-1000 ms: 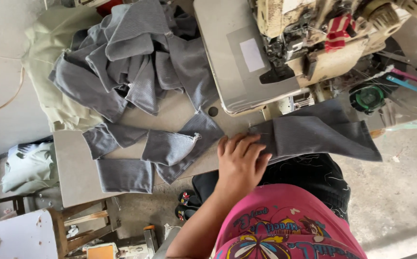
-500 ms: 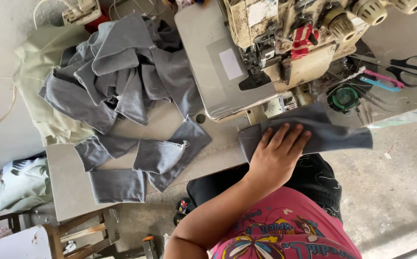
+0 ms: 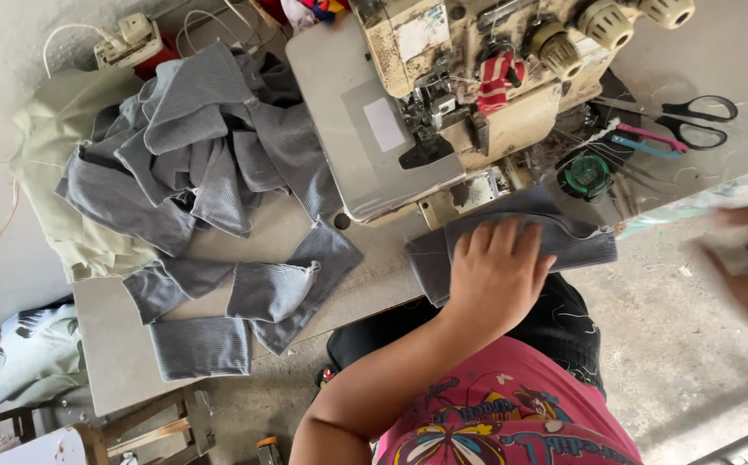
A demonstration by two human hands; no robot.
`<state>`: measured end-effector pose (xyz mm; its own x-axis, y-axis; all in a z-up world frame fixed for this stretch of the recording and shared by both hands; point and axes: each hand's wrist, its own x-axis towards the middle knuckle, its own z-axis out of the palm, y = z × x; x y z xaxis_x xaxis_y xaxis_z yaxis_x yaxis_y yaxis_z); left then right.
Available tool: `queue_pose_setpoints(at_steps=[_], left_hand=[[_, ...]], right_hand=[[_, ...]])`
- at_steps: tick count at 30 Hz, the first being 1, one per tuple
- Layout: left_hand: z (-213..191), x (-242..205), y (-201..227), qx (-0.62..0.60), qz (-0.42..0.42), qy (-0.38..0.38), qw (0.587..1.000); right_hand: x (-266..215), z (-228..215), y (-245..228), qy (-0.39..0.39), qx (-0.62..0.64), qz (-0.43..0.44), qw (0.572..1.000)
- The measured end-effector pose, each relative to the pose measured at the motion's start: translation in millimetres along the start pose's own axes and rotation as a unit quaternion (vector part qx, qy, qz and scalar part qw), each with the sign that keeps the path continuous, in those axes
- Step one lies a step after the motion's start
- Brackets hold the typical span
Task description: Folding and stacking small pieces of grey fabric at a sewing workstation
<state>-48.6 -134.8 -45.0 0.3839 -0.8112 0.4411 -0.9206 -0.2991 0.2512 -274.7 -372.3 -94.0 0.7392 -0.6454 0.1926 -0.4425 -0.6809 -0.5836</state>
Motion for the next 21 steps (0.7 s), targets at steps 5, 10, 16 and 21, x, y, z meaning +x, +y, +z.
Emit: queue_pose_setpoints(at_steps=[5, 10, 16, 21], left_hand=[[34.1, 24.4, 19.6, 0.010, 0.059, 0.070, 0.996], [45.3, 35.5, 16.2, -0.067, 0.065, 0.102, 0.990], [51.2, 36.2, 8.1, -0.111, 0.037, 0.101, 0.988], [50.0, 36.5, 6.0, -0.166, 0.048, 0.088, 0.981]], right_hand=[[-10.9, 73.6, -16.9, 0.029, -0.099, -0.106, 0.989], [-11.0, 69.6, -15.8, 0.020, 0.028, -0.127, 0.991], [-4.8, 23.2, -55.5, -0.052, 0.633, 0.006, 0.772], [-3.1, 52.7, -48.4, -0.018, 0.559, 0.035, 0.828]])
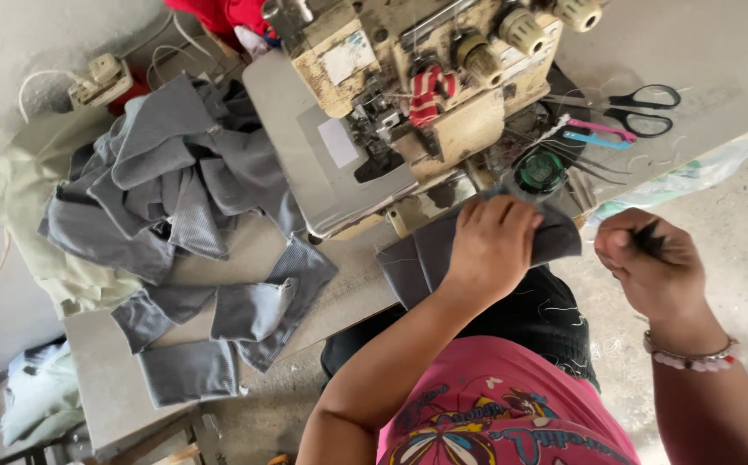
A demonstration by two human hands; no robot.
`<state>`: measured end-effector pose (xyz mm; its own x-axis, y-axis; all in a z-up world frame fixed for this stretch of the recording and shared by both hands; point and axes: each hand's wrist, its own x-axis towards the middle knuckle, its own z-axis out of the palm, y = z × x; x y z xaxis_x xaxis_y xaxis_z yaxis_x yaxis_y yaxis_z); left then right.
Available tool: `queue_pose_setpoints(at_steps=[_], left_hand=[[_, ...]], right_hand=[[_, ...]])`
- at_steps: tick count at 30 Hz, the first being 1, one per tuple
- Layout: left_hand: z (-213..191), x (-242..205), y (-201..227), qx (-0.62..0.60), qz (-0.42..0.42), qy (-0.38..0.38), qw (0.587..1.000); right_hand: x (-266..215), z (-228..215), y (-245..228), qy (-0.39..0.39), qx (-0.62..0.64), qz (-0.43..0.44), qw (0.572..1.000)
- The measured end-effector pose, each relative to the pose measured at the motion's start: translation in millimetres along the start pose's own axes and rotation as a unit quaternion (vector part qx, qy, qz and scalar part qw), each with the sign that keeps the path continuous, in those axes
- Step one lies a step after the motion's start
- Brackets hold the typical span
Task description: Folding and stacking small pieces of grey fabric at a sewing workstation
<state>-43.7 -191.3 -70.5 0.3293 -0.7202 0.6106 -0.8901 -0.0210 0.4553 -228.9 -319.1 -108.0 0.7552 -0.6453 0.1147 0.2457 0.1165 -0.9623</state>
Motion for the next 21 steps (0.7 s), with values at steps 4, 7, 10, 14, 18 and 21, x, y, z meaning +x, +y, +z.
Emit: queue_pose_setpoints(at_steps=[4, 7, 10, 14, 18, 21], left_hand=[[-1.3, -3.5, -1.0, -0.055, 0.019, 0.002, 0.998], [11.6, -13.7, -4.1, -0.033, 0.007, -0.028, 0.999], [28.5, -28.5, -21.1, 0.049, 0.041, 0.050, 0.997], [17.1, -33.0, -34.1, 0.091, 0.042, 0.028, 0.995], [-23.9, -13.3, -19.3, 0.132, 0.001, 0.052, 0.990], [-77.7, 4.7, -21.5, -0.010, -0.135, 0.009, 0.991]], right_hand=[[-2.7, -11.3, 25.0, 0.104, -0.214, 0.016, 0.971], [-0.2, 18.5, 21.6, 0.089, -0.262, -0.047, 0.960], [-0.2, 55.0, -5.5, 0.101, -0.272, -0.078, 0.954], [-2.5, 28.5, 16.6, 0.158, -0.293, 0.013, 0.943], [0.5, -49.7, 57.9, 0.229, -0.437, 0.174, 0.852], [3.5, -113.1, -7.9, 0.267, -0.534, -0.214, 0.773]])
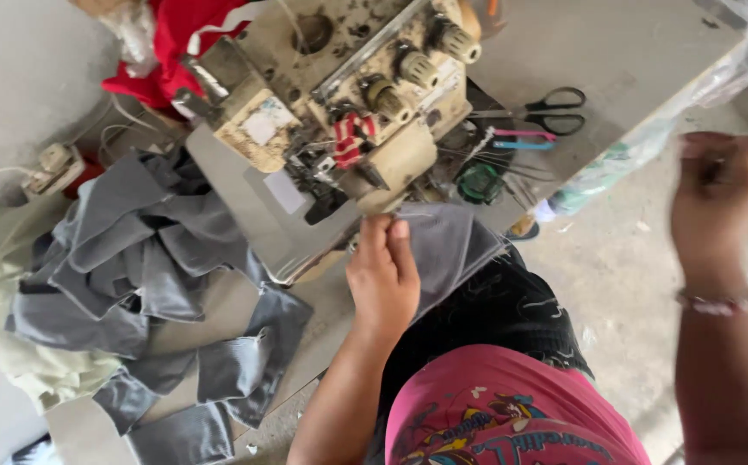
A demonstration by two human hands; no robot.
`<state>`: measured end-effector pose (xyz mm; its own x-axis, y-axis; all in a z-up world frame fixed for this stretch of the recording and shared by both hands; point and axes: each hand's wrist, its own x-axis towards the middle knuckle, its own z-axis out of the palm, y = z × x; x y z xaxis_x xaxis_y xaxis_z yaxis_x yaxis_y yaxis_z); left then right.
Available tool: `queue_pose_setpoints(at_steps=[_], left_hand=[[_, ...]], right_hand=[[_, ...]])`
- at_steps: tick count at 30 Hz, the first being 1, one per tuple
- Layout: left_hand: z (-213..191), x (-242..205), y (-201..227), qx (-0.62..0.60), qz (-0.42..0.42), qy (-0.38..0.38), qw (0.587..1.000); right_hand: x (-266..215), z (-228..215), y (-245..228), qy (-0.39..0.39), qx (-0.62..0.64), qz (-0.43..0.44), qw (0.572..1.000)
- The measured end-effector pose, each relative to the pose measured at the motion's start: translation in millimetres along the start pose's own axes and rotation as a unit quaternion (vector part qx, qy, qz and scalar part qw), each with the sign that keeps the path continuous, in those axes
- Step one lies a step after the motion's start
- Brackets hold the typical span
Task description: Folding and stacking small pieces of grey fabric at a sewing workstation
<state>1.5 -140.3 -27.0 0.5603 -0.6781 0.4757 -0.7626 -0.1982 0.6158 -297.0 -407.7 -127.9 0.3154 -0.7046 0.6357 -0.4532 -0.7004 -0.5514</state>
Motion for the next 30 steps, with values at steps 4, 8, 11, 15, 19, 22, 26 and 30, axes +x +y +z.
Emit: queue_pose_setpoints(at_steps=[4, 8, 11, 15, 19, 22, 26, 30], left_hand=[[-10.5, 3.2, 17.3, 0.011, 0.052, -0.047, 0.998], [-30.2, 9.9, 43.6, -0.057, 0.128, -0.109, 0.984], [-57.0, 0.9, 26.0, 0.001, 0.101, -0.236, 0.966], [-88.2, -22.2, -16.4, -0.092, -0.049, -0.317, 0.943], [-99.6, -31.3, -24.5, -0.153, -0.282, -0.295, 0.900], [-83.9, -41.1, -36.1, -0.014, -0.318, -0.241, 0.917], [-63.0, -57.8, -20.0, 0.202, -0.112, -0.119, 0.966], [-33.5, -44.9, 13.4, 0.135, 0.065, -0.086, 0.985]], right_hand=[[18.2, -5.4, -118.1, -0.057, 0.112, 0.109, 0.986], [7.7, 19.9, -180.1, -0.345, 0.396, 0.204, 0.826], [2.4, 26.2, -157.6, -0.333, 0.383, 0.254, 0.823], [14.7, 25.5, -144.3, -0.276, 0.255, 0.274, 0.885], [8.5, 63.6, -165.1, -0.341, 0.128, 0.234, 0.902], [-2.0, 87.8, -168.1, -0.329, 0.005, 0.029, 0.944], [6.5, 67.0, -169.3, -0.216, -0.053, -0.134, 0.966], [9.6, 64.6, -172.9, -0.232, 0.023, -0.157, 0.960]])
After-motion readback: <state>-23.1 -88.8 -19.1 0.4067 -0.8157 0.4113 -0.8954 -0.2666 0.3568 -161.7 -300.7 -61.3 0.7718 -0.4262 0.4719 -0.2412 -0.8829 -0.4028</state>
